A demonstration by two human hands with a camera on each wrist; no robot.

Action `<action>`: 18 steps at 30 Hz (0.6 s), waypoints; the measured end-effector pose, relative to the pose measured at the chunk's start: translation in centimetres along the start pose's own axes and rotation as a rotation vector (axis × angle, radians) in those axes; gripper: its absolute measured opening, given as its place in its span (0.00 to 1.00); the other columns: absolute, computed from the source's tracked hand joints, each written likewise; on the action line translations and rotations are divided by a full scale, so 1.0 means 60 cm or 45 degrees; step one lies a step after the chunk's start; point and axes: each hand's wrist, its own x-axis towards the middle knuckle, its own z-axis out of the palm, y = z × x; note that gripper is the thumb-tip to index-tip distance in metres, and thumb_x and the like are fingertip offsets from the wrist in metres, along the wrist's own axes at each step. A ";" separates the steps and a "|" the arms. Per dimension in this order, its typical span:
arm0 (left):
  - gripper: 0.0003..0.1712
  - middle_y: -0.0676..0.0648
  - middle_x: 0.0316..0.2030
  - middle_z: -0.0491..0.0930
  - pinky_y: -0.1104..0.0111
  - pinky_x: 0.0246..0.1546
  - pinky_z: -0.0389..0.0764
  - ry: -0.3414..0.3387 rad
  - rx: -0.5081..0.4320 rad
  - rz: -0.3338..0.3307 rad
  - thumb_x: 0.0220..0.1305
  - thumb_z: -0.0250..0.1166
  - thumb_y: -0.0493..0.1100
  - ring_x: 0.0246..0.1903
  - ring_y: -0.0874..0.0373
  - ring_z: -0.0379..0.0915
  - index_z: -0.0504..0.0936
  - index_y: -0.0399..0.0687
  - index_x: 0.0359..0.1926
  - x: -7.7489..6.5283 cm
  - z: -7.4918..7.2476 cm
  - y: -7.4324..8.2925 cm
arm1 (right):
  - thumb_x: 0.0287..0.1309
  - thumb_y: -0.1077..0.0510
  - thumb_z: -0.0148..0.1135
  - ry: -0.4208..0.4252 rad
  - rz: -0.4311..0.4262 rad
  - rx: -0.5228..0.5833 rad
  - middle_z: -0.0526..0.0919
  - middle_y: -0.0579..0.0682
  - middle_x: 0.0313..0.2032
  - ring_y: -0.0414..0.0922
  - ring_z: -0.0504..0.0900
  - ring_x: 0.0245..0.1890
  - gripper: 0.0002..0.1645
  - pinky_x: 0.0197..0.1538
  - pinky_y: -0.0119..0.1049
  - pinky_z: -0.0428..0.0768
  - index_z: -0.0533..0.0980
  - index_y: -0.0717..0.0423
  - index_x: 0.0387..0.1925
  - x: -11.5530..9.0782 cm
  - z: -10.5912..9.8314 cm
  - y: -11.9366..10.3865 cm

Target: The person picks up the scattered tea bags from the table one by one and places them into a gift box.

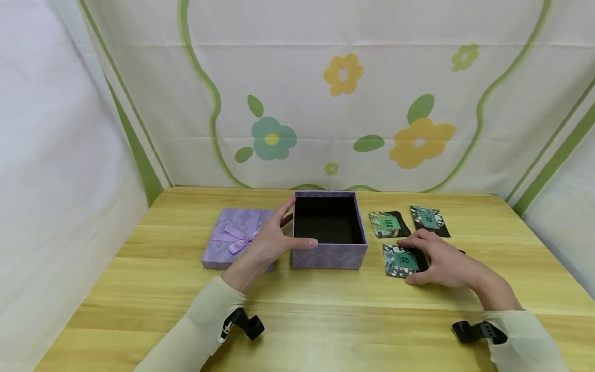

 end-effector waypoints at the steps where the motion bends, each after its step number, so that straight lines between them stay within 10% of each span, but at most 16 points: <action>1: 0.66 0.55 0.86 0.46 0.42 0.79 0.62 0.001 -0.001 0.000 0.57 0.83 0.45 0.85 0.47 0.45 0.49 0.77 0.85 0.000 0.000 0.000 | 0.50 0.33 0.82 0.000 -0.002 0.000 0.74 0.57 0.64 0.62 0.74 0.65 0.52 0.61 0.67 0.77 0.76 0.49 0.72 0.000 0.000 0.000; 18: 0.66 0.53 0.86 0.46 0.40 0.78 0.64 0.007 -0.010 -0.008 0.58 0.82 0.45 0.85 0.46 0.45 0.48 0.76 0.85 -0.002 0.001 0.002 | 0.50 0.37 0.83 0.029 -0.025 0.002 0.77 0.53 0.60 0.58 0.75 0.62 0.43 0.60 0.63 0.77 0.80 0.46 0.66 0.006 0.001 0.001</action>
